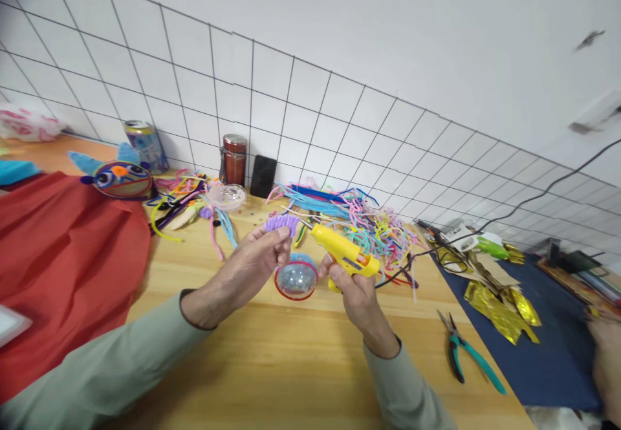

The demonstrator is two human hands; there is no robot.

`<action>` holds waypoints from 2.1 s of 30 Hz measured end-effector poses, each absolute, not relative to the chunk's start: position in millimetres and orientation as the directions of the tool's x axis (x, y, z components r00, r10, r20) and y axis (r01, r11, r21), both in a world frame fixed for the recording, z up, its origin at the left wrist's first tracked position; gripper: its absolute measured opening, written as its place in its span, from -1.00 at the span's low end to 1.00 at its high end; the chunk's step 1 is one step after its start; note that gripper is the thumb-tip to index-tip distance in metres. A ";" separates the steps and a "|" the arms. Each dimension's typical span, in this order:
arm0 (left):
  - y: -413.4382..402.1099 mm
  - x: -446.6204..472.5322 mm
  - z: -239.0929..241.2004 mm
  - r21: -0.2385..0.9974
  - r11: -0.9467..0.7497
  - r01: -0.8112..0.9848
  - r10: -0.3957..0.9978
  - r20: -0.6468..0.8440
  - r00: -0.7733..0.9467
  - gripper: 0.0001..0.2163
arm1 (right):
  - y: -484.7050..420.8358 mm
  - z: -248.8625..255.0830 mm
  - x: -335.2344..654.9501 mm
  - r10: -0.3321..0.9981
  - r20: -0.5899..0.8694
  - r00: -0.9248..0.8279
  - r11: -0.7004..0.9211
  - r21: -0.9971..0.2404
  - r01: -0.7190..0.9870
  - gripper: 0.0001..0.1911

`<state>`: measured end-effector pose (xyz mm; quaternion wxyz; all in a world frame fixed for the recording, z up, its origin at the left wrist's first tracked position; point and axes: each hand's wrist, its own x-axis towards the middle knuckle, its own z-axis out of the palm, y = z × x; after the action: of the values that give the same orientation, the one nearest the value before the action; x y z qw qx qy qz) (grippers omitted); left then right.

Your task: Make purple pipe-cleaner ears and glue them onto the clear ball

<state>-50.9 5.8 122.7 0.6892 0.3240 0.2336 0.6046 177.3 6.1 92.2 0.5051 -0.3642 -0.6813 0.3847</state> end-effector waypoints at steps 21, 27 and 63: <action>3.1 -49.5 128.8 0.733 0.068 -0.677 0.985 0.060 0.164 -0.54 | 8.2 90.2 179.7 0.886 0.401 -0.233 0.436 -0.891 0.127 -0.60; 4.2 -50.4 126.0 0.730 0.065 -0.680 0.985 0.064 0.163 -0.56 | 7.5 91.2 178.9 0.890 0.395 -0.227 0.433 -0.888 0.153 -0.58; 3.6 -50.5 129.4 0.718 0.083 -0.691 0.983 0.054 0.174 -0.69 | 4.6 93.7 174.1 0.897 0.392 -0.204 0.424 -0.894 0.147 -0.56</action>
<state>-50.5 3.6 129.4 0.6985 0.3150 0.2320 0.5992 174.1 4.6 93.7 0.5005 -0.3843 -0.6793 0.3747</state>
